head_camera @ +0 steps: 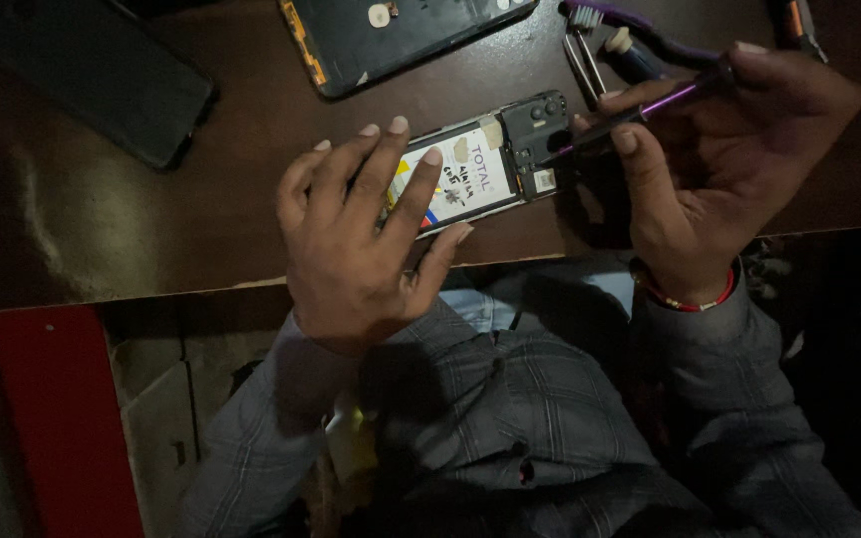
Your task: The person repairs a disassembled smartphone on a wooden workbench. They apply adhesive from a small bottle along the phone's frame, use tweezers to adjust components, work on the phone with a screwdriver, and press the frame and back cover together by hand.
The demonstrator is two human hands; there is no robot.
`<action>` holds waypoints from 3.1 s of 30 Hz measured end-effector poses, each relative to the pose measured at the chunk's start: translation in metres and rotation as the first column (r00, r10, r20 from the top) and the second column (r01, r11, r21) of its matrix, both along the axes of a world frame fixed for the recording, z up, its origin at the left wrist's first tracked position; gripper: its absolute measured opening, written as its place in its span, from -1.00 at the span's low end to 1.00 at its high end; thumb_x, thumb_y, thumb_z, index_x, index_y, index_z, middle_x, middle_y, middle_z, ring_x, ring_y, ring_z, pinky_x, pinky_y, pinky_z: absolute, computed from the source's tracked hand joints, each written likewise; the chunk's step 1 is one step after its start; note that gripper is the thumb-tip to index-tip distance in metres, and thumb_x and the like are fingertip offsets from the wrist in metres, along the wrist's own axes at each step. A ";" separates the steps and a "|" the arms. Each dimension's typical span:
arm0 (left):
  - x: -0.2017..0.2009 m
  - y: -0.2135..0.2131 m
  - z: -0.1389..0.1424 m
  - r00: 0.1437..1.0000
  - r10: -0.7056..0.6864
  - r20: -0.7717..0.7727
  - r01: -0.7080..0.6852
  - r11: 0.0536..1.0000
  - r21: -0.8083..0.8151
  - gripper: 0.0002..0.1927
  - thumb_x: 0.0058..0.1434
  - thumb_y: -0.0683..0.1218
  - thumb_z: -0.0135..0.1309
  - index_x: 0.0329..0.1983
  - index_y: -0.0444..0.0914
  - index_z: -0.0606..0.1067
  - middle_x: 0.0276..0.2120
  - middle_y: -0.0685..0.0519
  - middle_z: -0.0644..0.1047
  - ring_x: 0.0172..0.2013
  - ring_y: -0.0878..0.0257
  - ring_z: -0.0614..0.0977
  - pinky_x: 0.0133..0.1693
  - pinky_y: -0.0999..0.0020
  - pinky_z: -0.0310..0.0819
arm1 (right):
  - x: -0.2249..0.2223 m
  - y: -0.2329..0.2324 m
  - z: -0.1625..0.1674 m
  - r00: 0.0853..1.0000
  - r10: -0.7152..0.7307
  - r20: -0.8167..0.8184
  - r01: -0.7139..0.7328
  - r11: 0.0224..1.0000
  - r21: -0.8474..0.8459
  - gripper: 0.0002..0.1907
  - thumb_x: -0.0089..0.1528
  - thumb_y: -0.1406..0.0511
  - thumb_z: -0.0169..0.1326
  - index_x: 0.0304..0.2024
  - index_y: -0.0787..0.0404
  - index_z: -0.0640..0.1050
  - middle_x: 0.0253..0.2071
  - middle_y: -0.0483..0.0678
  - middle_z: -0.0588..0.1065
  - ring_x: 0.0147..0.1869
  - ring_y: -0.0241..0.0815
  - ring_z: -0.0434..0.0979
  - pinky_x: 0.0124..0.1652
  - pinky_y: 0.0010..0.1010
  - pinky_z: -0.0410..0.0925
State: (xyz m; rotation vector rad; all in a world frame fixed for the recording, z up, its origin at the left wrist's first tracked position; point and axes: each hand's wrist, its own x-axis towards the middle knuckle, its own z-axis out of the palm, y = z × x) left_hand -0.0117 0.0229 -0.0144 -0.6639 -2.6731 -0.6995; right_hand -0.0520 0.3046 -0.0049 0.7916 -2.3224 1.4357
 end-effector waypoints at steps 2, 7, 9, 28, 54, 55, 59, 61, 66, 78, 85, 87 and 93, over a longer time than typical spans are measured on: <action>-0.001 -0.001 -0.002 1.000 -0.010 -0.013 0.010 1.000 -0.004 -0.46 0.37 0.15 0.31 0.25 -0.27 0.54 0.30 -0.18 0.45 0.30 -0.06 0.44 0.31 -0.15 0.16 | -0.001 0.000 0.000 1.000 0.008 -0.016 -0.007 1.000 0.011 -0.44 0.57 0.55 0.02 0.37 0.09 -0.01 0.06 0.32 0.49 0.10 0.08 0.69 0.09 -0.25 0.57; 0.000 -0.001 -0.005 1.000 -0.012 -0.010 0.012 1.000 -0.003 -0.45 0.40 0.15 0.30 0.27 -0.27 0.54 0.31 -0.18 0.46 0.32 -0.06 0.44 0.33 -0.14 0.16 | -0.001 -0.003 0.003 0.996 0.036 -0.081 -0.031 0.998 0.063 -0.39 0.53 0.58 0.00 0.39 0.09 -0.02 0.04 0.31 0.50 0.06 0.06 0.69 0.03 -0.30 0.61; 0.000 -0.001 -0.005 1.000 -0.013 -0.009 0.013 1.000 -0.008 -0.46 0.40 0.16 0.29 0.27 -0.27 0.54 0.31 -0.18 0.46 0.32 -0.06 0.44 0.32 -0.14 0.16 | 0.001 -0.006 0.007 0.988 0.062 -0.143 -0.043 0.991 0.130 -0.39 0.50 0.58 0.02 0.40 0.15 0.01 0.05 0.32 0.51 0.03 0.06 0.70 -0.01 -0.31 0.64; 0.003 -0.004 -0.006 0.999 -0.042 0.020 0.042 0.998 -0.035 -0.40 0.40 0.15 0.34 0.34 -0.27 0.50 0.35 -0.22 0.43 0.34 -0.08 0.41 0.35 -0.18 0.09 | -0.028 0.000 0.006 0.892 0.323 -0.316 -0.248 0.935 0.254 -0.28 0.40 0.37 0.30 0.37 0.08 0.09 -0.13 0.22 0.50 -0.09 0.02 0.68 -0.23 -0.33 0.62; 0.004 -0.005 -0.012 0.999 -0.051 0.000 0.051 0.998 -0.028 -0.40 0.42 0.16 0.37 0.33 -0.28 0.52 0.34 -0.24 0.44 0.33 -0.10 0.44 0.35 -0.19 0.08 | -0.031 -0.007 0.007 0.877 0.352 -0.327 -0.298 0.933 0.204 -0.43 0.30 0.41 0.15 0.22 0.20 0.13 -0.22 0.31 0.50 -0.16 0.13 0.71 -0.19 -0.19 0.58; 0.004 -0.006 -0.012 0.999 -0.047 0.005 0.048 0.998 -0.030 -0.41 0.43 0.16 0.37 0.33 -0.27 0.52 0.34 -0.24 0.45 0.33 -0.10 0.44 0.36 -0.19 0.08 | -0.033 -0.008 0.004 0.859 0.372 -0.352 -0.322 0.927 0.194 -0.45 0.30 0.43 0.14 0.21 0.23 0.14 -0.24 0.31 0.50 -0.19 0.13 0.71 -0.22 -0.19 0.60; 0.004 -0.005 -0.014 0.999 -0.052 -0.010 0.052 0.998 -0.023 -0.41 0.43 0.17 0.36 0.33 -0.27 0.52 0.33 -0.24 0.45 0.33 -0.09 0.44 0.35 -0.19 0.08 | -0.041 -0.014 0.004 0.823 0.426 -0.376 -0.393 0.905 0.164 -0.52 0.38 0.47 0.08 0.22 0.30 0.14 -0.18 0.34 0.51 -0.15 0.13 0.70 -0.22 -0.26 0.63; 0.003 -0.005 -0.014 0.999 -0.054 -0.007 0.054 0.998 -0.012 -0.40 0.42 0.18 0.36 0.33 -0.27 0.52 0.33 -0.25 0.45 0.32 -0.09 0.44 0.34 -0.20 0.08 | -0.042 -0.017 0.010 0.819 0.422 -0.390 -0.375 0.907 0.194 -0.50 0.38 0.42 0.14 0.20 0.31 0.14 -0.17 0.35 0.50 -0.15 0.13 0.67 -0.23 -0.28 0.61; 0.004 -0.004 -0.011 0.999 -0.046 0.013 0.047 0.999 -0.023 -0.41 0.41 0.17 0.36 0.32 -0.26 0.52 0.33 -0.23 0.45 0.33 -0.09 0.44 0.35 -0.20 0.09 | -0.030 -0.018 0.022 0.920 0.316 -0.234 -0.277 0.943 0.184 -0.50 0.30 0.37 0.08 0.18 0.26 0.13 -0.22 0.34 0.50 -0.18 0.11 0.69 -0.19 -0.17 0.58; 0.004 -0.005 -0.009 0.999 -0.042 0.008 0.042 0.999 -0.026 -0.42 0.39 0.15 0.36 0.31 -0.27 0.53 0.34 -0.22 0.45 0.33 -0.08 0.44 0.35 -0.17 0.09 | -0.031 -0.009 0.008 0.873 0.365 -0.324 -0.312 0.928 0.204 -0.46 0.35 0.35 0.13 0.22 0.20 0.11 -0.22 0.33 0.45 -0.18 0.07 0.62 -0.22 -0.27 0.58; 0.003 -0.005 -0.008 0.999 -0.038 0.018 0.038 0.999 -0.013 -0.42 0.38 0.16 0.37 0.30 -0.26 0.53 0.34 -0.21 0.44 0.33 -0.07 0.44 0.35 -0.17 0.08 | -0.035 -0.008 0.002 0.892 0.342 -0.295 -0.322 0.940 0.115 -0.54 0.36 0.39 0.00 0.24 0.19 0.15 -0.20 0.27 0.50 -0.14 0.00 0.68 -0.17 -0.26 0.57; 0.003 -0.005 -0.009 0.999 -0.044 0.011 0.044 0.999 -0.023 -0.41 0.38 0.16 0.36 0.30 -0.27 0.53 0.33 -0.23 0.44 0.32 -0.08 0.43 0.34 -0.19 0.07 | -0.034 -0.012 0.001 0.889 0.369 -0.272 -0.361 0.929 0.082 -0.57 0.35 0.38 -0.04 0.22 0.18 0.16 -0.21 0.27 0.51 -0.14 0.03 0.68 -0.19 -0.28 0.56; 0.004 -0.005 -0.008 0.999 -0.042 0.025 0.043 0.999 -0.022 -0.40 0.39 0.16 0.35 0.32 -0.27 0.52 0.34 -0.23 0.44 0.33 -0.07 0.43 0.35 -0.20 0.08 | -0.039 -0.017 -0.001 0.857 0.356 -0.374 -0.340 0.934 0.110 -0.46 0.33 0.37 0.22 0.17 0.18 0.15 -0.22 0.30 0.44 -0.21 0.07 0.60 -0.26 -0.35 0.58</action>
